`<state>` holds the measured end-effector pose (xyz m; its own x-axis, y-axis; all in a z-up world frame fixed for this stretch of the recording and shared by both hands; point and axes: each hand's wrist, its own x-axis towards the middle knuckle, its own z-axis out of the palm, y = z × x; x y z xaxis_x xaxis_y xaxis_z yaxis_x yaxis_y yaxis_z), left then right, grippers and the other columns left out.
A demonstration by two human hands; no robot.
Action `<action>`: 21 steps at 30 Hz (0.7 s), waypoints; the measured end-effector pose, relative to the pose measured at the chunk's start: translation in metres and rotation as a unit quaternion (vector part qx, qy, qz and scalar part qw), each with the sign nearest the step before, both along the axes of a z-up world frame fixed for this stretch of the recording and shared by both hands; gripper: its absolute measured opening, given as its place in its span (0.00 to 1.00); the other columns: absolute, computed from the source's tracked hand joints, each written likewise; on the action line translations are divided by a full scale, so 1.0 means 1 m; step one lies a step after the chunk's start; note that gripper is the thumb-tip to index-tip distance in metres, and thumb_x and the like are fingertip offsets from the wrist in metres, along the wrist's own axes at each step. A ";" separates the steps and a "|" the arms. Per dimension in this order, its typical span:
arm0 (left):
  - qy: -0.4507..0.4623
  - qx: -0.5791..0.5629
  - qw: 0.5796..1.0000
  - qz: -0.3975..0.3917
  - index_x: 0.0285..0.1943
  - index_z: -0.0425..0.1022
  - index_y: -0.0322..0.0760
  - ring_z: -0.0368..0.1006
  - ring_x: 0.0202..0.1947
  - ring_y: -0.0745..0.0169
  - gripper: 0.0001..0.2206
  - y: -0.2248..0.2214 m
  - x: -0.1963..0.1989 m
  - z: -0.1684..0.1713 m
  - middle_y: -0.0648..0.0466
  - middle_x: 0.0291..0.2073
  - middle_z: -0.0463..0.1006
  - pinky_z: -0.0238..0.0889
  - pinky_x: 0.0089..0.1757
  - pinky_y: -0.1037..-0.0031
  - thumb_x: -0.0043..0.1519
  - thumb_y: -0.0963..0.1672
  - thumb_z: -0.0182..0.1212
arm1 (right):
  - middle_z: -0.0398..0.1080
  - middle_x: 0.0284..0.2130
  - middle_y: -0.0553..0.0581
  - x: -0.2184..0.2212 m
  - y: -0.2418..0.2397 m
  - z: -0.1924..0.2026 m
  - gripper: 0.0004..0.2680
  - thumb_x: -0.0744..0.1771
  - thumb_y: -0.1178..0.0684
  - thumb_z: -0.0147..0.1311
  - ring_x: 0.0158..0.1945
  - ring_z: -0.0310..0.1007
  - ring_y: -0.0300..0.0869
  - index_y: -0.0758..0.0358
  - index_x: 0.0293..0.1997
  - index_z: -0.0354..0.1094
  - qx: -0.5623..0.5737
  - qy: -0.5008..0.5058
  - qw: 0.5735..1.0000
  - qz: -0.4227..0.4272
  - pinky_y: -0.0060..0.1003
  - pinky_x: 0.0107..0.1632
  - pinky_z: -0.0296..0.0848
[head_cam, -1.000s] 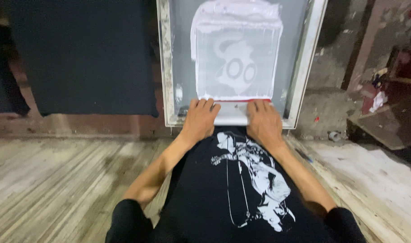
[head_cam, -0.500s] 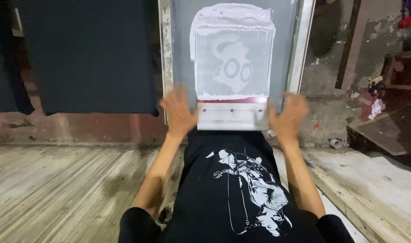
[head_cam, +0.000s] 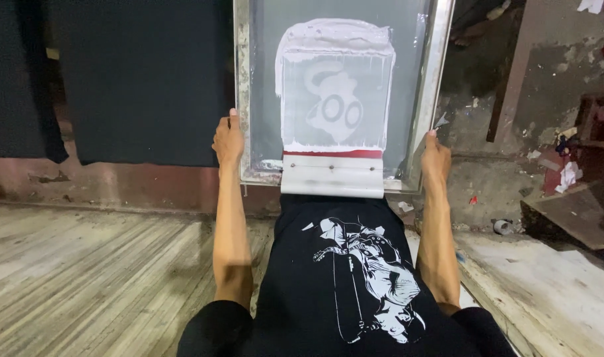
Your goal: Manual screen printing of white ink onto black t-shirts, including squeegee application, heat drying, and frame adjustment.
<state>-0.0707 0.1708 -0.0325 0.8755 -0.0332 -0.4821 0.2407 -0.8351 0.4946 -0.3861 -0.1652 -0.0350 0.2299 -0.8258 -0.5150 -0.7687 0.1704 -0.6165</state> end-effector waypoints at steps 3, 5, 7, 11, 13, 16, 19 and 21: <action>0.002 0.009 1.000 0.005 0.63 0.73 0.36 0.68 0.63 0.30 0.33 0.001 0.002 -0.002 0.38 0.60 0.75 0.50 0.61 0.46 0.71 0.62 0.35 | 0.72 0.50 0.77 -0.011 -0.007 -0.018 0.25 0.75 0.35 0.40 0.61 0.68 0.67 0.76 0.55 0.72 -0.014 0.012 1.000 0.020 0.61 0.59 0.65; 0.014 0.013 1.000 0.008 0.64 0.72 0.35 0.66 0.64 0.31 0.34 -0.001 0.003 0.001 0.38 0.62 0.74 0.48 0.63 0.46 0.71 0.62 0.35 | 0.71 0.43 0.71 -0.014 -0.010 -0.026 0.22 0.76 0.37 0.40 0.54 0.68 0.56 0.72 0.50 0.73 -0.027 0.007 0.999 0.027 0.57 0.55 0.65; 0.026 0.019 0.999 0.011 0.66 0.71 0.34 0.65 0.66 0.32 0.35 -0.005 0.001 0.014 0.38 0.63 0.73 0.47 0.64 0.46 0.71 0.62 0.35 | 0.70 0.36 0.64 -0.011 -0.007 -0.019 0.20 0.77 0.38 0.40 0.47 0.69 0.46 0.68 0.45 0.74 -0.038 0.003 0.999 0.035 0.52 0.51 0.66; 0.042 0.016 0.999 0.014 0.71 0.67 0.27 0.62 0.68 0.32 0.38 -0.017 -0.002 0.044 0.35 0.66 0.69 0.47 0.65 0.48 0.70 0.62 0.36 | 0.71 0.53 0.77 -0.004 -0.005 -0.004 0.23 0.76 0.38 0.40 0.64 0.66 0.62 0.76 0.56 0.71 -0.014 0.009 0.999 0.029 0.59 0.60 0.62; 0.046 0.022 0.999 0.007 0.70 0.66 0.27 0.62 0.68 0.32 0.38 -0.020 -0.003 0.052 0.35 0.66 0.69 0.49 0.65 0.47 0.70 0.62 0.36 | 0.70 0.54 0.79 -0.006 -0.008 -0.011 0.24 0.76 0.37 0.40 0.65 0.64 0.66 0.77 0.56 0.70 -0.011 0.011 0.999 0.031 0.60 0.61 0.61; 0.051 0.020 0.998 0.020 0.71 0.67 0.28 0.62 0.68 0.33 0.38 -0.023 -0.004 0.057 0.36 0.66 0.70 0.49 0.65 0.48 0.70 0.62 0.37 | 0.69 0.56 0.77 0.005 -0.001 0.017 0.23 0.76 0.36 0.39 0.66 0.63 0.62 0.74 0.57 0.70 -0.010 0.021 0.999 0.032 0.59 0.61 0.61; 0.044 0.004 0.999 0.024 0.71 0.66 0.27 0.62 0.68 0.33 0.37 -0.021 -0.004 0.054 0.35 0.65 0.70 0.50 0.65 0.48 0.70 0.62 0.38 | 0.61 0.63 0.82 0.025 0.011 0.065 0.27 0.75 0.34 0.38 0.71 0.53 0.68 0.79 0.64 0.62 0.029 0.028 0.999 0.022 0.64 0.68 0.52; 0.041 0.010 0.999 0.022 0.70 0.68 0.28 0.63 0.68 0.34 0.37 -0.022 -0.004 0.054 0.37 0.65 0.71 0.51 0.65 0.49 0.70 0.62 0.39 | 0.59 0.64 0.82 0.015 0.004 0.040 0.27 0.75 0.35 0.36 0.72 0.51 0.68 0.80 0.66 0.60 0.037 0.022 0.999 0.030 0.64 0.70 0.48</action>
